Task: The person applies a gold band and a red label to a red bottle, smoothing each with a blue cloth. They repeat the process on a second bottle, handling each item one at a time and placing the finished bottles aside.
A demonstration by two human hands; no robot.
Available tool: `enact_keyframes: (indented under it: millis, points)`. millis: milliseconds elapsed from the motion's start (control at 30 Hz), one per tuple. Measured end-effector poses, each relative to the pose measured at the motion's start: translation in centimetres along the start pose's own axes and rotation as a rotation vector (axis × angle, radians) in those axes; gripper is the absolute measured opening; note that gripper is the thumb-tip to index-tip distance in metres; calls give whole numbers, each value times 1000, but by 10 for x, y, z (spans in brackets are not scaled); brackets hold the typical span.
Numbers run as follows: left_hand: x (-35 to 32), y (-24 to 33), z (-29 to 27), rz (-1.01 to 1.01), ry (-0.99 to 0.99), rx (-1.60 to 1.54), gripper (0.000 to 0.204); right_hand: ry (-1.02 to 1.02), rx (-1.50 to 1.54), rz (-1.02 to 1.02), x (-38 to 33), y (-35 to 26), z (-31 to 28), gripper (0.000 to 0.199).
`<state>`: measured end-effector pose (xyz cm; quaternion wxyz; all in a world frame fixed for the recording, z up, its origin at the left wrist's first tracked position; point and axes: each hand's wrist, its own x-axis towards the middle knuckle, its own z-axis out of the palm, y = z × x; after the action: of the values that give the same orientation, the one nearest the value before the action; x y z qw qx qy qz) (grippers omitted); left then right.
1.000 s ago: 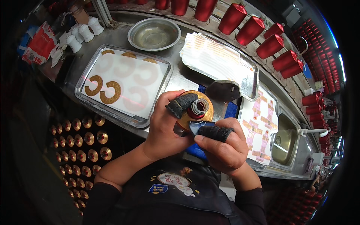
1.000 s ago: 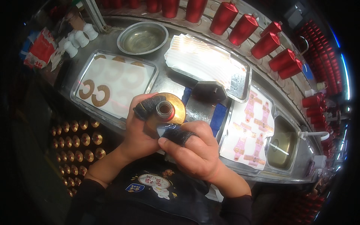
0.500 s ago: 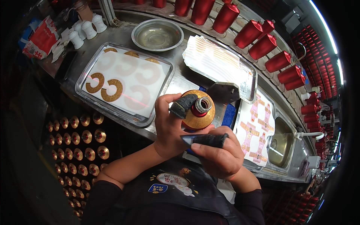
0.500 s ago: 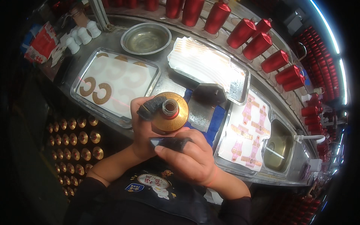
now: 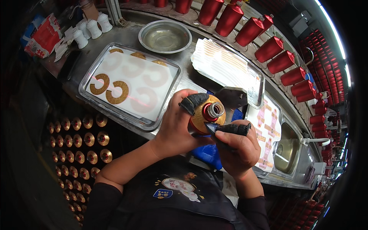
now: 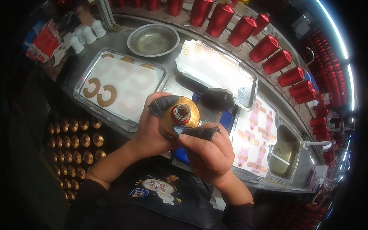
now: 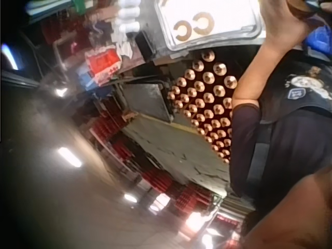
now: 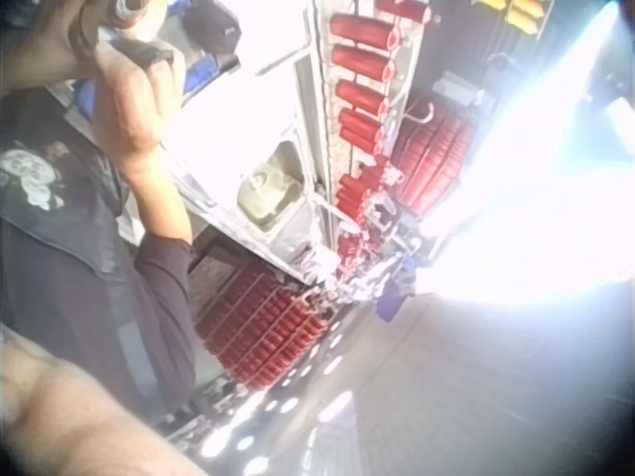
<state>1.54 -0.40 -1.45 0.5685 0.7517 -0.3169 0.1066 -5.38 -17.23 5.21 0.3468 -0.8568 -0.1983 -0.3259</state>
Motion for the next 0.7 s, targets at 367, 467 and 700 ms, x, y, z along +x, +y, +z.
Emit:
enact_keyframes:
  millis: [367,467,700]
  points:
    - [12,1,-10,-4,-99,-154,83,-15,16,25,1,1,0,31]
    - [11,5,-7,65,-36,3,82,-20,19,16,1,-2,1,31]
    - [9,-5,-6,-5,-120,-145,87,8,4,22,2,-3,6,30]
